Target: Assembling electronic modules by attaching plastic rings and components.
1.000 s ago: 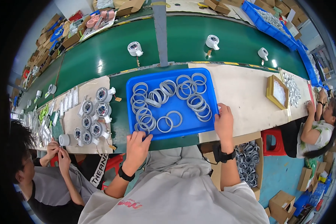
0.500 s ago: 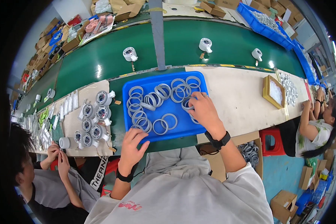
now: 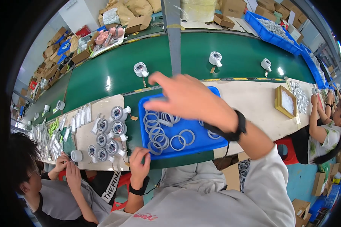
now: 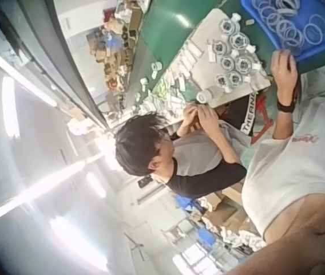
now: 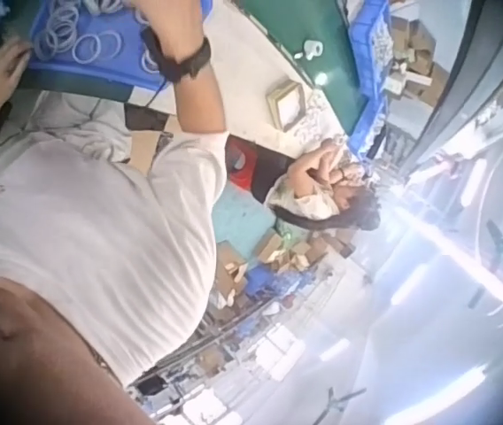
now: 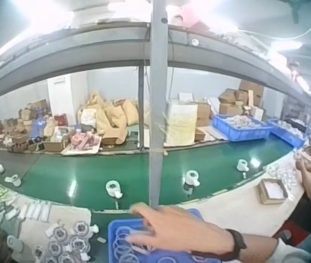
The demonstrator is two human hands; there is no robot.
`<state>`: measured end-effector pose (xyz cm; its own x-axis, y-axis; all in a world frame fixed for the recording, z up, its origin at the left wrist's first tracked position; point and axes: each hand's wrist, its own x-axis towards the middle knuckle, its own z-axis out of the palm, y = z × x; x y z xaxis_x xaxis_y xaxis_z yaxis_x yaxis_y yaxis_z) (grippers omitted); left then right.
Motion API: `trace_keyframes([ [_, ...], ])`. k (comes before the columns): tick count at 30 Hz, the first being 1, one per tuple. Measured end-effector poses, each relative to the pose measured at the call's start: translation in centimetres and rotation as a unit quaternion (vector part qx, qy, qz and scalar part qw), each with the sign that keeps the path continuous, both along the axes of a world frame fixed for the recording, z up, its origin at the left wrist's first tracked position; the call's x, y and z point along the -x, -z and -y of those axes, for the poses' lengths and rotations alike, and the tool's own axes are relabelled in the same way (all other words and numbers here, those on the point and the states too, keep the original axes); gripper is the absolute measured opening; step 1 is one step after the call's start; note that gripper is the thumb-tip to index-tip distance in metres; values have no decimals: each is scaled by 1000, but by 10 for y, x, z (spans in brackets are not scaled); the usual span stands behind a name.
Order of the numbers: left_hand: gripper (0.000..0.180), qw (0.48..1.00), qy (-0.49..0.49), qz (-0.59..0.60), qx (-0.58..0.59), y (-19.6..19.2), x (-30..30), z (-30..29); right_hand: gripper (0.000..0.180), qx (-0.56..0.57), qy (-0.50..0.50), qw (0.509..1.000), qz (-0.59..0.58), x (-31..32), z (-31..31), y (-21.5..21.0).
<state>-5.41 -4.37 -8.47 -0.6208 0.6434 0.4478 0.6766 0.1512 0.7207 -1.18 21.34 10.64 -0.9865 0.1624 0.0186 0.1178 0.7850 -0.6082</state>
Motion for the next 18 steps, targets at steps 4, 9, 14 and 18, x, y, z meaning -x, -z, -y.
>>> trace_keyframes([
  [4, 22, 1000, 2, -16, 5, 6, -3, -3, 63, -74, -98, 990, -74, 119, -36, 35],
  [9, 33, 993, -18, -116, -29, 45, -8, 4, 58, -73, -20, 995, -66, 241, -56, 123],
  [14, 37, 991, -32, -128, -36, 49, -16, 4, 40, -139, 83, 985, -54, 273, -49, 187],
  [18, 32, 990, -72, -113, -33, 57, -20, 15, 41, -113, 25, 993, 17, 263, -22, 152],
])
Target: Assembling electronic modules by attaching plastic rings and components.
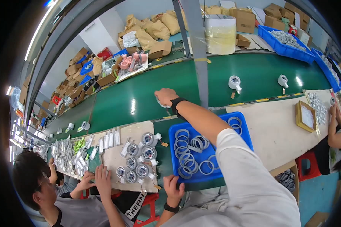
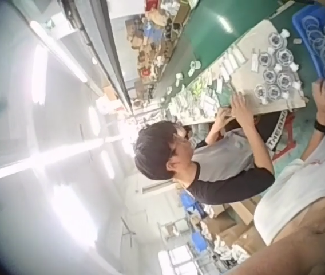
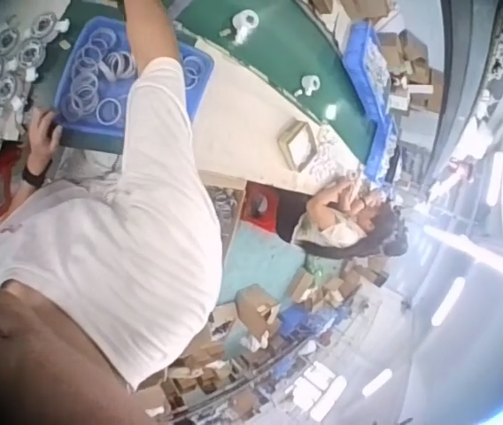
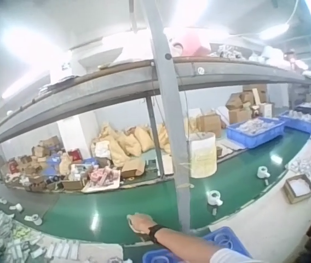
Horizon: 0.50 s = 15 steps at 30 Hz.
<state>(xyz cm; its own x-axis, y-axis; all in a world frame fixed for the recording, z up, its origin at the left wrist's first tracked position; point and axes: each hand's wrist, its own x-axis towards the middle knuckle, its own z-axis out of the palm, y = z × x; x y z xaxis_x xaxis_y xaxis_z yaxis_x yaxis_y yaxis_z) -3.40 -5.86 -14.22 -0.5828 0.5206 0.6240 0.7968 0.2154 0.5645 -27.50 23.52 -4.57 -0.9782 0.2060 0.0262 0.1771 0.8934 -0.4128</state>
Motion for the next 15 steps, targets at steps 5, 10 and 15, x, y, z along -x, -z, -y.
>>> trace_keyframes([
  [5, 61, 999, -40, 17, -28, -23, 5, 3, 51, 4, -169, 986, -1, -107, 20, -94],
  [10, 97, 870, 174, 421, -189, -120, 4, -30, 55, 125, -297, 947, 11, -273, 65, -148],
  [15, 93, 769, 337, 533, -106, -139, 8, -29, 62, 245, -146, 957, -51, -349, 70, -137],
])
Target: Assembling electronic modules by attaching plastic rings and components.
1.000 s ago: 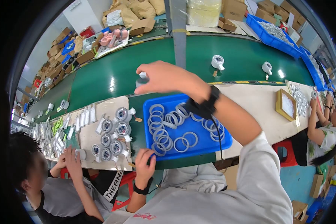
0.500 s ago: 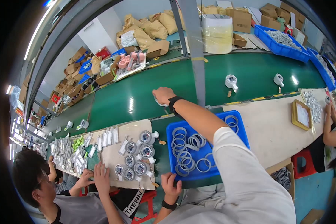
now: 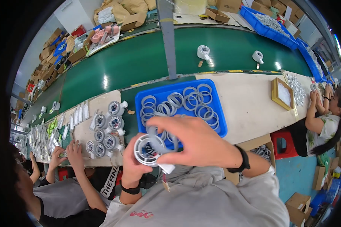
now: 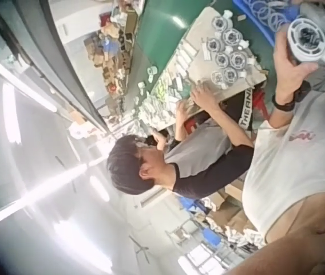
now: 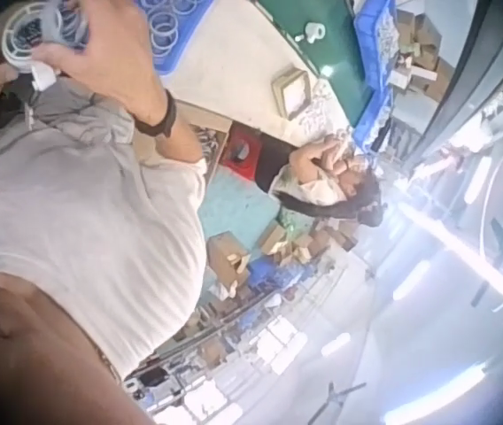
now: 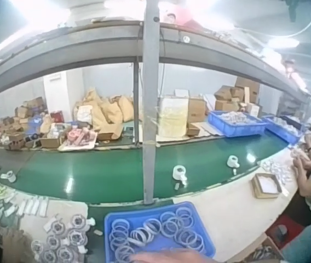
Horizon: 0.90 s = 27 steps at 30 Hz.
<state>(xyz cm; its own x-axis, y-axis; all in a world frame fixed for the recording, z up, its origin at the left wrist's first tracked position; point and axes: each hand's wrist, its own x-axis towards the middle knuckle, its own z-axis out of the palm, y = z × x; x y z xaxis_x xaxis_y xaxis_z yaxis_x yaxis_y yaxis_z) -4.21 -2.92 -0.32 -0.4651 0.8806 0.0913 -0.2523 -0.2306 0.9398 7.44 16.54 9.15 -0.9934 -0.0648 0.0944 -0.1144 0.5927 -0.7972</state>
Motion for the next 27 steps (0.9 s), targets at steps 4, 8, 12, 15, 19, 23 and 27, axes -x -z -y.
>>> trace_keyframes([
  [4, 85, 995, 5, 93, -41, 1, -19, -8, 65, 449, 112, 883, -80, -37, 14, 42],
  [8, 80, 992, 18, 101, -79, -12, -35, -24, 80, 536, 143, 822, -134, -60, 23, 69],
  [12, 79, 994, 26, 72, -82, -4, -43, -29, 77, 523, 143, 817, -195, -63, 23, 70],
  [15, 80, 997, 18, 19, -67, -7, -46, -32, 72, 517, 102, 821, -218, -67, 20, 73],
  [19, 80, 996, 19, 41, -80, -13, -49, -43, 73, 510, 74, 819, -253, -70, 12, 74],
  [23, 81, 997, 32, -1, -70, -11, -50, -52, 65, 405, 142, 853, -298, -74, 13, 65],
  [27, 81, 996, 41, 21, -72, -10, -56, -56, 55, 278, 210, 889, -297, -84, 12, 70],
])
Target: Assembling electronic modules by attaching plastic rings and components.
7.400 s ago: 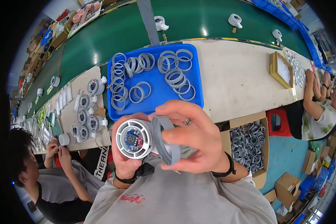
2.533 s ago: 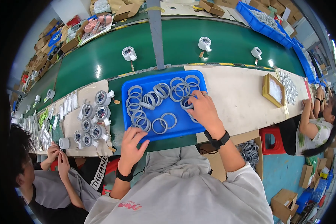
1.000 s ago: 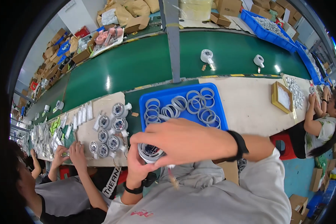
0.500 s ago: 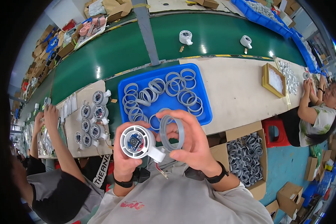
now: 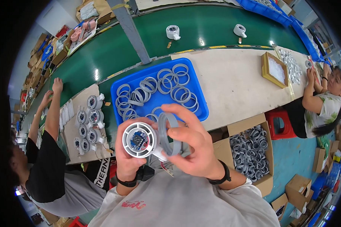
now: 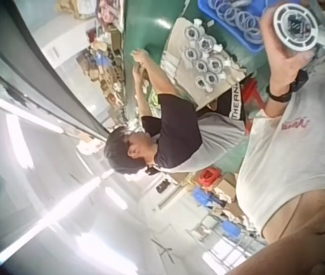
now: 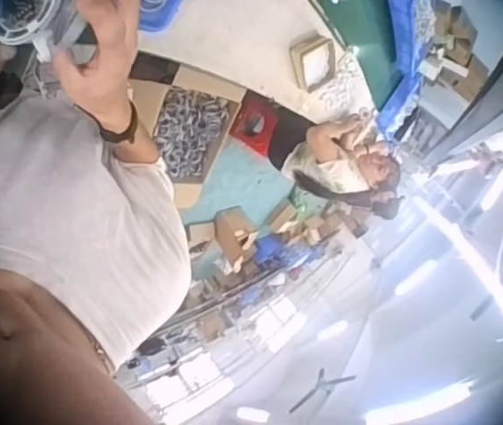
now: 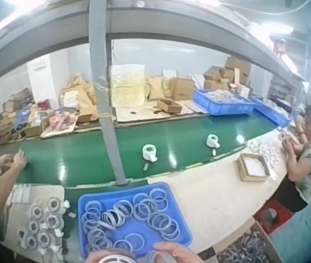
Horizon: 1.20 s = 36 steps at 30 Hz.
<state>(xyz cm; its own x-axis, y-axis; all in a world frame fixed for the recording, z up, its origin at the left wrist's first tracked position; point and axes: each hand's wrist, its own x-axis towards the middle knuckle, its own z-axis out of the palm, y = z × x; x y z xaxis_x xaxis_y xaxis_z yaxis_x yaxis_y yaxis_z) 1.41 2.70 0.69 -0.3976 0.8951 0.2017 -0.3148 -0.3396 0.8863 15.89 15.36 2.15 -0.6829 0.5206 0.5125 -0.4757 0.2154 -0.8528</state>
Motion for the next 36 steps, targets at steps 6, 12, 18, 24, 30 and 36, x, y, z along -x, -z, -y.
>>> trace_keyframes([
  [6, 85, 998, -29, 30, 37, -2, -7, -9, 55, -99, -36, 994, -13, -1, -14, -5],
  [12, 80, 999, 6, 43, -2, 1, 0, -5, 45, -25, -5, 999, 21, -6, -1, -9],
  [18, 80, 999, 2, 47, -3, -1, -1, -4, 61, -121, -64, 991, 2, -5, -15, -8],
  [24, 79, 999, 5, 35, -18, -1, -2, -4, 60, -44, -5, 999, -26, -1, 1, -10],
  [30, 77, 999, -26, 36, -14, 3, -5, -6, 62, -65, 22, 998, 7, -3, 2, -11],
  [36, 78, 998, -43, 39, -23, 3, -9, -10, 53, -95, 20, 994, -46, 5, 4, -3],
])
